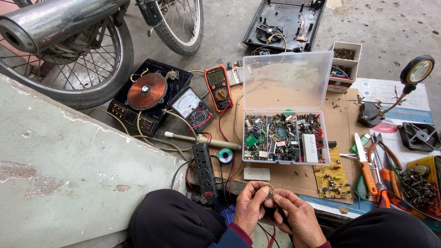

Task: Sorting and inspecting various small electronic components from a storage box using a magnifying glass and a multimeter.

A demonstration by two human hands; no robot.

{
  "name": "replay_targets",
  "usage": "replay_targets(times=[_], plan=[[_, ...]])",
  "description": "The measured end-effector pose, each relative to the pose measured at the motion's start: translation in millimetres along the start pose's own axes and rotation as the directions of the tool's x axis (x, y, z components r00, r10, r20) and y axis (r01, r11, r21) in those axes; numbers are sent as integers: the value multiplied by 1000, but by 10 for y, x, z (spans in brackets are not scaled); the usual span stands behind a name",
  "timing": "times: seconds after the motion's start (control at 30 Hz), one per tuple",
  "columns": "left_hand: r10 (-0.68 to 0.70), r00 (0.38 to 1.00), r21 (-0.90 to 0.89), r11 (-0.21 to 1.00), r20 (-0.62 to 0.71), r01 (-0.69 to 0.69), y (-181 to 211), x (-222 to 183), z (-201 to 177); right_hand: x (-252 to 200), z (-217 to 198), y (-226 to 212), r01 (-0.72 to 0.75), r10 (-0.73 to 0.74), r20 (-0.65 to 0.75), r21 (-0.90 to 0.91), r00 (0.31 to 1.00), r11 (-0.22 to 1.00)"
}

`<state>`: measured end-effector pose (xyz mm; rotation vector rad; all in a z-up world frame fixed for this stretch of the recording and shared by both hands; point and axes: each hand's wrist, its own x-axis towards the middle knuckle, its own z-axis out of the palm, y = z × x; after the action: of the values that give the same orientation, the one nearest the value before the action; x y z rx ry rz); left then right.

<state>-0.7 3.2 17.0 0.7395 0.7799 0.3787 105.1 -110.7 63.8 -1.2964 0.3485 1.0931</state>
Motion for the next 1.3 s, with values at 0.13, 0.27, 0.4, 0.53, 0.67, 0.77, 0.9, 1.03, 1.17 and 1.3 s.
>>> replay_targets(times=[0.13, 0.27, 0.4, 0.53, 0.67, 0.77, 0.9, 1.03, 1.17, 1.3], plan=[[1, 1000, -3, 1000, 1, -1, -1, 0, -3, -1, 1, 3, 7, -7, 4, -3, 1000, 1000], [7, 1000, -17, 1000, 6, -7, -24, 12, -13, -13, 6, -9, 4, -4, 5, 1, 1000, 1000], [-1, 1000, -20, 1000, 5, 1, -17, 9, -10, -15, 8, -2, 9, -9, 2, 4, 1000, 1000], [-1, 1000, -28, 1000, 14, 1, -7, 6, -6, 0, 1, 3, 6, -6, 2, -2, 1000, 1000], [-2, 1000, -42, 999, 9, 2, 2, -3, 5, -6, -1, 2, -2, 2, 0, 0, 1000, 1000], [7, 1000, -48, 999, 17, -6, -15, 18, -1, -16, 13, -21, -6, 6, -6, -11, 1000, 1000], [1, 1000, 31, 1000, 17, -2, 15, 12, 7, 39, -48, 64, 61, -60, 38, -12, 997, 998], [19, 1000, 58, 998, 11, -19, -74, 5, -16, -81, 25, 57, 67, -66, 74, -11, 995, 998], [63, 996, 121, 991, -57, -56, -176, 64, -33, -157, 158, 45, 234, -234, 12, -65, 972, 970], [53, 995, 115, 992, -82, -43, -146, 64, -19, -155, 174, 36, 252, -251, 19, -60, 968, 966]])
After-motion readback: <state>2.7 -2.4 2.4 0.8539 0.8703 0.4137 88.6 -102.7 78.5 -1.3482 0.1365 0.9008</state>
